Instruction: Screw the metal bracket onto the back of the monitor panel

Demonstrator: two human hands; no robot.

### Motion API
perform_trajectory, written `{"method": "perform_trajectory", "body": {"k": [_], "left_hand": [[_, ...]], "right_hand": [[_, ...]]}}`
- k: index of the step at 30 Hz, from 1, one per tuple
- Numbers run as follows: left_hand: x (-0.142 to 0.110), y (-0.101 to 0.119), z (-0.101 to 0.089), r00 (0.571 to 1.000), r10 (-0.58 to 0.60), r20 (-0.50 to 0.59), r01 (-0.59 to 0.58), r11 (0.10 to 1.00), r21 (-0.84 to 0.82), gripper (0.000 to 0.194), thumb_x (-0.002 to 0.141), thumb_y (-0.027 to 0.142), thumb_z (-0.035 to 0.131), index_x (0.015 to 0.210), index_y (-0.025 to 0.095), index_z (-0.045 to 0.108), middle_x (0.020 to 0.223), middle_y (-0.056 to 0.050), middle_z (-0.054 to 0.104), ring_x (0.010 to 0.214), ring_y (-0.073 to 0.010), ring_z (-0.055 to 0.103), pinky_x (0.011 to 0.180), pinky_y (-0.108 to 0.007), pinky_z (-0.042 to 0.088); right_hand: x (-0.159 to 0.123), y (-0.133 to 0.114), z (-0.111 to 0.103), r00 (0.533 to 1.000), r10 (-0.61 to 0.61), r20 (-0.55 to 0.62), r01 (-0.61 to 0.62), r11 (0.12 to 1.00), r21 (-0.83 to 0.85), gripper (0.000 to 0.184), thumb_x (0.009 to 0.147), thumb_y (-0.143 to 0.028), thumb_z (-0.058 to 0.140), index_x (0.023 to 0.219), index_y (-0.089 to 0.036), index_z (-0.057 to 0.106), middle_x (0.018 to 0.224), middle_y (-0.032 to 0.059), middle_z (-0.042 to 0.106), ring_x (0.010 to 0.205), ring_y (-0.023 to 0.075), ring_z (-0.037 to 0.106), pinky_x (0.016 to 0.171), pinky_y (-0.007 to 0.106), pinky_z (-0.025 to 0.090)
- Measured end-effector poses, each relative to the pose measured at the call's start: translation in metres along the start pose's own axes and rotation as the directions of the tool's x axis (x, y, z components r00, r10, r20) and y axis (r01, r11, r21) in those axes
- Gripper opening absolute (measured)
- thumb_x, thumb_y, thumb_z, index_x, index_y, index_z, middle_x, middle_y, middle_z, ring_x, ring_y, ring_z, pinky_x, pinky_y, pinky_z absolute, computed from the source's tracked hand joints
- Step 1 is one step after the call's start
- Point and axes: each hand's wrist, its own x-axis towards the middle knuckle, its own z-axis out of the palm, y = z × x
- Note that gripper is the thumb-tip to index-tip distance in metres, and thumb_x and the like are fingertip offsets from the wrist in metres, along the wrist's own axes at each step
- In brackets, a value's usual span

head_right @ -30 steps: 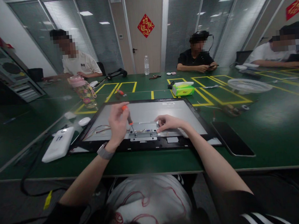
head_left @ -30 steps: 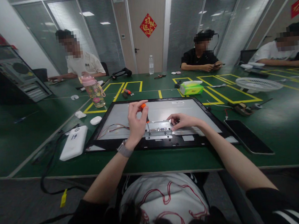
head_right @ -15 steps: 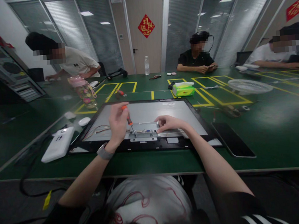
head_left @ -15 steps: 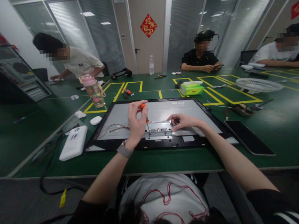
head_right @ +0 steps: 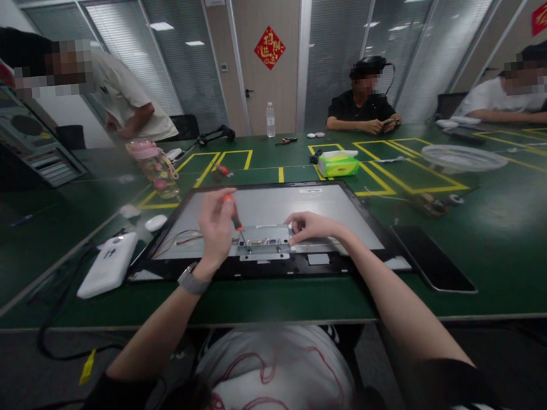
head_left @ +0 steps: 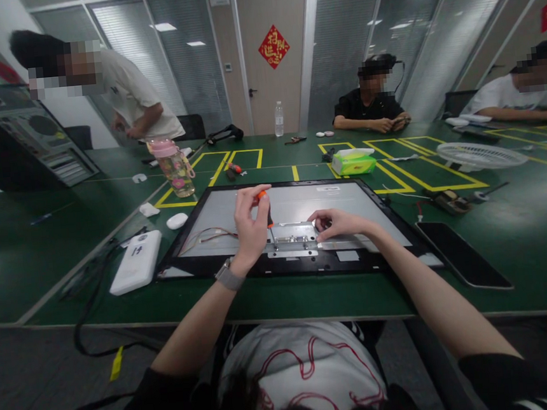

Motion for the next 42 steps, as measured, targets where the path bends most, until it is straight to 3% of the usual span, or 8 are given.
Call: {"method": "perform_trajectory", "body": {"k": [4,12,19,24,28,42], "left_hand": [[-0.0008,-0.0022,-0.0010,0.999,-0.027,0.018,0.028,0.999,-0.045,0.025,0.096,0.027,0.042,0.106,0.024,0.065,0.095,-0.004,0.064,0.088,-0.0151,0.060,0.081,-0.031,0.047],[-0.0013,-0.0035,-0.0003,0.999,-0.034,-0.007,0.034,0.999,-0.022,0.019,0.093,0.028,0.049,0.100,0.023,0.065,0.092,-0.004,0.063,0.085,-0.0145,0.059,0.075,-0.029,0.048],[-0.0014,-0.0045,-0.0018,0.999,-0.045,0.023,0.047,0.997,-0.054,0.026,0.096,0.028,0.041,0.107,0.023,0.064,0.095,-0.004,0.066,0.087,-0.0155,0.061,0.079,-0.031,0.049],[-0.0018,-0.0048,-0.0014,0.999,-0.045,0.000,0.045,0.999,-0.019,0.021,0.094,0.029,0.046,0.102,0.022,0.064,0.091,-0.004,0.063,0.084,-0.0151,0.060,0.074,-0.029,0.049],[-0.0010,-0.0037,-0.0017,1.000,-0.018,0.004,0.018,1.000,-0.022,0.022,0.094,0.027,0.046,0.103,0.022,0.065,0.098,-0.004,0.065,0.093,-0.0163,0.061,0.082,-0.031,0.049],[-0.0015,-0.0020,-0.0009,0.997,-0.073,0.015,0.074,0.996,-0.051,0.023,0.093,0.027,0.048,0.106,0.020,0.066,0.100,-0.005,0.066,0.093,-0.0159,0.061,0.083,-0.028,0.048]], "right_hand": [[0.0003,0.0014,0.0001,1.000,0.001,0.003,-0.001,1.000,0.012,0.060,0.063,-0.046,0.079,0.109,-0.014,0.060,0.070,-0.0039,0.053,0.064,0.0120,0.048,0.062,0.027,0.037],[0.0001,0.0021,0.0000,1.000,0.013,0.011,-0.013,1.000,0.017,0.061,0.062,-0.048,0.080,0.110,-0.015,0.060,0.069,-0.0045,0.052,0.062,0.0114,0.047,0.060,0.027,0.035],[-0.0006,0.0001,0.0005,1.000,0.023,0.001,-0.023,1.000,0.019,0.061,0.061,-0.049,0.080,0.108,-0.016,0.060,0.069,-0.0042,0.052,0.064,0.0123,0.048,0.061,0.027,0.036],[-0.0006,0.0006,0.0005,1.000,0.010,0.009,-0.010,1.000,0.020,0.060,0.062,-0.048,0.079,0.109,-0.016,0.060,0.069,-0.0045,0.052,0.063,0.0121,0.047,0.061,0.027,0.036],[0.0000,0.0024,0.0001,1.000,0.006,0.011,-0.006,1.000,0.030,0.060,0.062,-0.047,0.080,0.109,-0.015,0.060,0.069,-0.0049,0.051,0.063,0.0119,0.047,0.062,0.027,0.035],[-0.0007,-0.0036,0.0008,1.000,0.029,0.004,-0.029,0.999,0.017,0.061,0.060,-0.048,0.080,0.107,-0.014,0.059,0.070,-0.0044,0.051,0.065,0.0126,0.047,0.064,0.027,0.036]]}}
